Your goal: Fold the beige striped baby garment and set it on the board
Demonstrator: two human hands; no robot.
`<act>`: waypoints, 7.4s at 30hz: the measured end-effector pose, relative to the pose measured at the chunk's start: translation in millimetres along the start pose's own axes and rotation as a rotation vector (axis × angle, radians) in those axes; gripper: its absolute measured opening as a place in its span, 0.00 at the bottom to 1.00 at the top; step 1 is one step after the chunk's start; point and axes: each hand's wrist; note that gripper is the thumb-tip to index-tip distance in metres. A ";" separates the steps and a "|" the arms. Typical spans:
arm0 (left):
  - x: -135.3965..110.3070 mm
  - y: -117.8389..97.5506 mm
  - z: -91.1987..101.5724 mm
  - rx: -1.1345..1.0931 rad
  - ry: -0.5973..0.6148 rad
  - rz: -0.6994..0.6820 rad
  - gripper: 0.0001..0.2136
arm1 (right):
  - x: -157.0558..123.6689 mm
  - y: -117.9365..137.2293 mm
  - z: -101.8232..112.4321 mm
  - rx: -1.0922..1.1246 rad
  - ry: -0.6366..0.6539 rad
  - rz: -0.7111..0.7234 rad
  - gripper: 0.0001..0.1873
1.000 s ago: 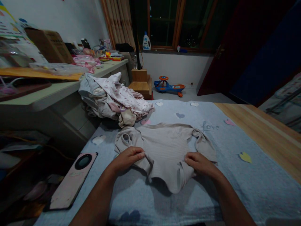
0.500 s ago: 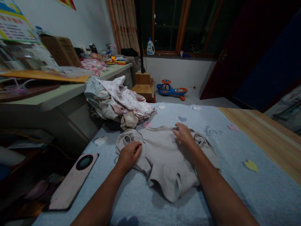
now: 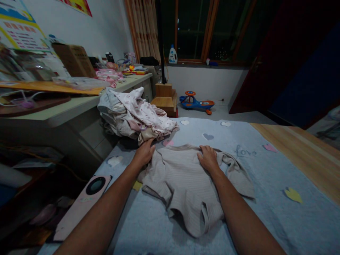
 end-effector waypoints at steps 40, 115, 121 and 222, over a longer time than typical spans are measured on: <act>109.6 -23.7 51.5 0.494 -0.253 -0.363 0.12 | -1.6 -2.3 1.6 0.063 0.012 0.016 0.20; -21.5 -23.7 11.6 0.303 0.342 0.033 0.27 | -2.2 -8.8 15.1 0.171 -0.271 0.078 0.12; -10.6 -39.5 18.5 0.149 0.138 -0.051 0.28 | 0.8 -17.9 23.2 0.294 -0.432 0.063 0.11; -77.0 -56.4 26.4 -0.432 0.689 -0.319 0.36 | 11.0 15.4 11.4 -0.080 0.281 0.242 0.27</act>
Point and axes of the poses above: each hand's wrist, its own x-axis towards the middle knuckle, its own z-axis out of the back of the hand, y = z × x, and after that the axes turned 3 degrees about x, right-handed
